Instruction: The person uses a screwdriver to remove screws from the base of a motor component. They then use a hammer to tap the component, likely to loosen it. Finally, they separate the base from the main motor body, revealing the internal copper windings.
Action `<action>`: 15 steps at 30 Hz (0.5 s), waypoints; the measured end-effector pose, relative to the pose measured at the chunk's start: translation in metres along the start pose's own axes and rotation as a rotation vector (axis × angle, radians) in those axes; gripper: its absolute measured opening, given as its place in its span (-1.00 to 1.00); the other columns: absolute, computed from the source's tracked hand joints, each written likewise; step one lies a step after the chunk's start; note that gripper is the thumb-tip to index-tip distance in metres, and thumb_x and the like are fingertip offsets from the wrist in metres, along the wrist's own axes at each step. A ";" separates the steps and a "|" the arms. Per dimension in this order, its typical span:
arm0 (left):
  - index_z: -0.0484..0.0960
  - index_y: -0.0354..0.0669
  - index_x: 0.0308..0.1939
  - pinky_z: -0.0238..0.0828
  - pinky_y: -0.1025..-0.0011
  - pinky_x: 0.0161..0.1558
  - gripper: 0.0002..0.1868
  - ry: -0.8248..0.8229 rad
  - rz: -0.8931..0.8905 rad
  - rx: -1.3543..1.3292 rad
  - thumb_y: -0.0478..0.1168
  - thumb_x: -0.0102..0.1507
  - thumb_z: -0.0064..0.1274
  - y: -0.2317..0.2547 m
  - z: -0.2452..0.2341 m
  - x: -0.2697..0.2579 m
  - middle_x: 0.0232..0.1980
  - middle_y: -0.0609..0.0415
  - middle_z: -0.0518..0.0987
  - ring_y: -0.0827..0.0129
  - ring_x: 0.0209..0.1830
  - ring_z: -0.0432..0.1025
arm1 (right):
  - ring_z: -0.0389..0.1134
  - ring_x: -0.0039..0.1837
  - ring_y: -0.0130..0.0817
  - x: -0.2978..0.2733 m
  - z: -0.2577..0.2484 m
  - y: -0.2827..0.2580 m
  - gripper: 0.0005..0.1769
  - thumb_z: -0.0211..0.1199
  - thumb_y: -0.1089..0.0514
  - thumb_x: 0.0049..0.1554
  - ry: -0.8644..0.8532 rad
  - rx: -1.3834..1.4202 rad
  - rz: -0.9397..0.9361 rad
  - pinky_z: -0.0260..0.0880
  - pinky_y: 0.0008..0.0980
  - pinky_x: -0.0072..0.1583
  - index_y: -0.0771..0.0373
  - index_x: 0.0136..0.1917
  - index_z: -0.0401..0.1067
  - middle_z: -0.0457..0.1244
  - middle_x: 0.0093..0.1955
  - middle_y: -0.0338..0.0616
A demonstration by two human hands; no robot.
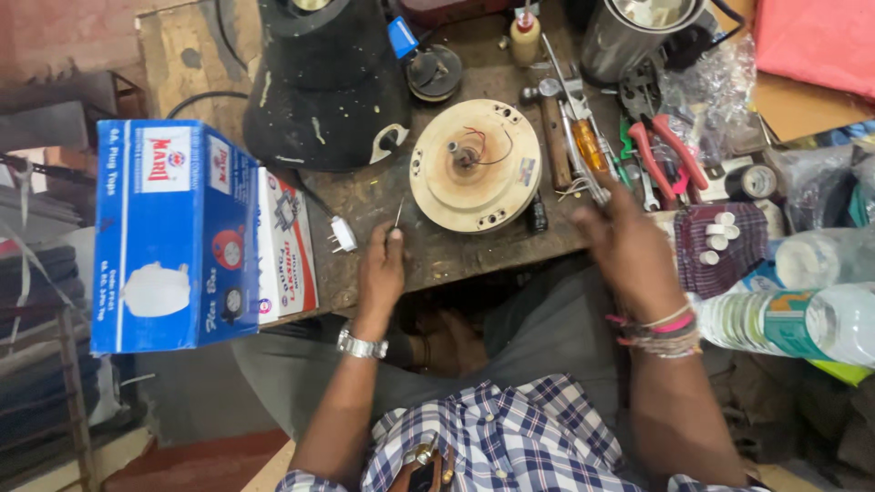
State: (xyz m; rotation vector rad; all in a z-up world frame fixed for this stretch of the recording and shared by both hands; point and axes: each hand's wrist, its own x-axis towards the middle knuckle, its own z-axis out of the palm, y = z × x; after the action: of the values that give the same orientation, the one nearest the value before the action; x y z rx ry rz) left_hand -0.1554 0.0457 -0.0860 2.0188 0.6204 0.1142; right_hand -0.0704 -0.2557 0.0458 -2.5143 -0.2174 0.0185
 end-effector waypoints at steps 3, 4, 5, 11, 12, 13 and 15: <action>0.59 -0.18 0.16 0.41 0.08 -0.06 -0.66 0.052 0.145 0.154 -0.10 0.39 -0.04 -0.014 -0.011 0.016 -0.09 -0.26 0.65 -0.14 -0.07 0.53 | 0.43 0.08 0.13 0.011 -0.015 0.005 -0.62 0.13 -0.02 0.38 0.061 -0.148 -0.063 0.38 0.04 0.04 0.07 0.42 0.40 0.39 0.02 0.12; 0.60 -0.20 0.13 0.40 0.05 -0.06 -0.68 0.069 0.207 0.205 -0.12 0.38 -0.02 -0.017 -0.013 0.021 -0.06 -0.29 0.64 -0.20 -0.05 0.51 | 0.42 0.07 0.14 0.015 -0.014 0.005 -0.61 0.11 -0.01 0.38 0.057 -0.163 -0.052 0.37 0.06 0.03 0.07 0.42 0.39 0.40 0.00 0.11; 0.61 -0.20 0.11 0.40 0.05 -0.04 -0.69 0.076 0.241 0.216 -0.13 0.37 -0.02 -0.018 -0.012 0.024 -0.05 -0.29 0.64 -0.20 -0.04 0.51 | 0.42 0.05 0.15 0.020 -0.013 0.007 -0.60 0.08 -0.01 0.37 0.053 -0.178 -0.041 0.36 0.07 0.02 0.08 0.42 0.39 0.40 -0.03 0.10; 0.63 -0.18 0.08 0.43 0.09 -0.05 -0.70 0.051 0.276 0.154 -0.11 0.37 0.01 -0.005 -0.010 0.035 -0.07 -0.27 0.66 -0.13 -0.05 0.54 | 0.41 -0.03 0.20 0.047 0.008 0.030 -0.62 0.07 -0.09 0.38 0.004 -0.309 0.062 0.32 0.16 -0.03 0.14 0.32 0.40 0.39 -0.15 0.09; 0.63 -0.18 0.09 0.44 0.12 -0.05 -0.70 0.046 0.268 0.125 -0.11 0.37 0.02 -0.003 -0.009 0.036 -0.08 -0.26 0.66 -0.11 -0.06 0.55 | 0.41 -0.04 0.21 0.049 0.010 0.035 -0.62 0.09 -0.10 0.38 0.007 -0.330 0.076 0.32 0.17 -0.04 0.18 0.29 0.40 0.38 -0.15 0.10; 0.63 -0.17 0.09 0.45 0.14 -0.06 -0.69 0.041 0.260 0.095 -0.10 0.37 0.03 -0.001 -0.010 0.037 -0.09 -0.26 0.66 -0.08 -0.07 0.56 | 0.41 -0.04 0.21 0.052 0.012 0.039 -0.63 0.09 -0.11 0.39 0.016 -0.354 0.054 0.32 0.17 -0.04 0.16 0.27 0.42 0.38 -0.15 0.11; 0.65 -0.11 0.08 0.44 0.19 -0.12 -0.70 -0.011 0.136 0.083 -0.07 0.35 0.04 -0.001 -0.013 0.041 -0.14 -0.23 0.66 -0.02 -0.18 0.57 | 0.42 -0.05 0.19 0.056 0.012 0.045 -0.66 0.11 -0.13 0.41 0.037 -0.402 0.013 0.33 0.16 -0.03 0.12 0.22 0.48 0.37 -0.16 0.12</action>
State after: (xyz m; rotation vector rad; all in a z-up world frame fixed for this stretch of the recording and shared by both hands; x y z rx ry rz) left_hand -0.1250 0.0757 -0.0874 2.1402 0.4875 0.1607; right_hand -0.0091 -0.2758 0.0117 -2.9129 -0.2059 -0.0729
